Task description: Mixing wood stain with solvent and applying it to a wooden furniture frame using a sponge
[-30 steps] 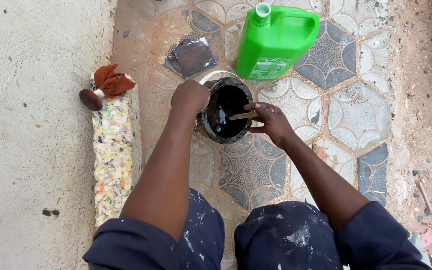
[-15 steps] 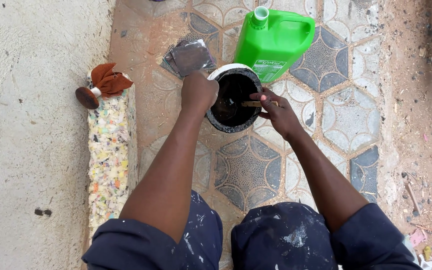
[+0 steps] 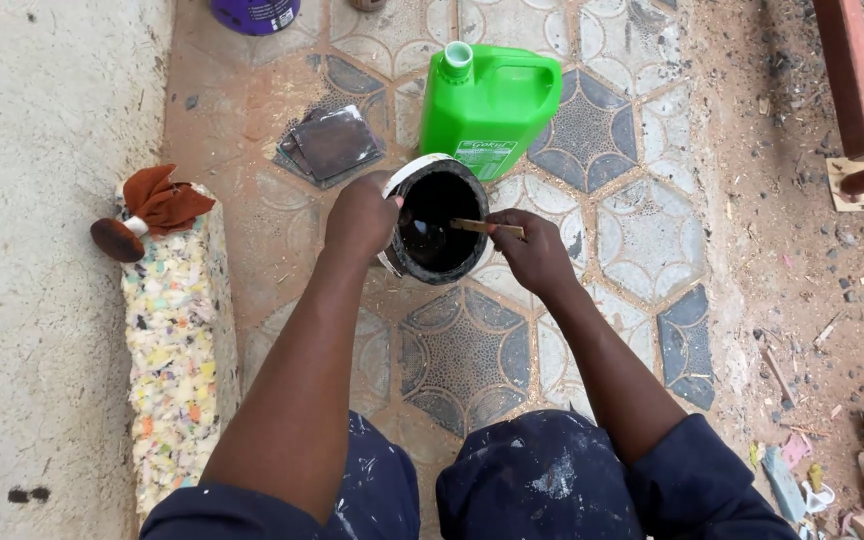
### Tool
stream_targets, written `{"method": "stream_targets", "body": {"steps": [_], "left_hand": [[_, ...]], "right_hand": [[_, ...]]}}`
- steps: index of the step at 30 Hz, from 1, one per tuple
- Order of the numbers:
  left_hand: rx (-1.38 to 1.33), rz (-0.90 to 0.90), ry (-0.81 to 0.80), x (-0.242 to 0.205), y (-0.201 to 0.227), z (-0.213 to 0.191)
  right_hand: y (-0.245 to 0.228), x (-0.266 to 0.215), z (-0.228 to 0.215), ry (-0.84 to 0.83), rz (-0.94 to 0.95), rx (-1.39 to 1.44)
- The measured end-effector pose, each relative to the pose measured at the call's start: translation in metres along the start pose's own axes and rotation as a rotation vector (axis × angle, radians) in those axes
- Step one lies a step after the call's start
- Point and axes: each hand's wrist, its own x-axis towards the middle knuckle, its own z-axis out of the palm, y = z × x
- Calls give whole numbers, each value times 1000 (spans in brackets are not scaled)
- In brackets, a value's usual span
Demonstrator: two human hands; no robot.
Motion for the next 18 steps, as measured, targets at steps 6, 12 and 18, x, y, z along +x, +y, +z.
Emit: {"method": "stream_targets", "body": {"steps": [6, 12, 18], "left_hand": [[6, -40, -19, 17, -25, 7], [-18, -44, -44, 13, -15, 10], [-15, -47, 4, 8, -9, 6]], "right_hand": [[-10, -27, 1, 106, 23, 129], [-17, -41, 15, 83, 68, 288], [-24, -50, 19, -16, 95, 438]]}}
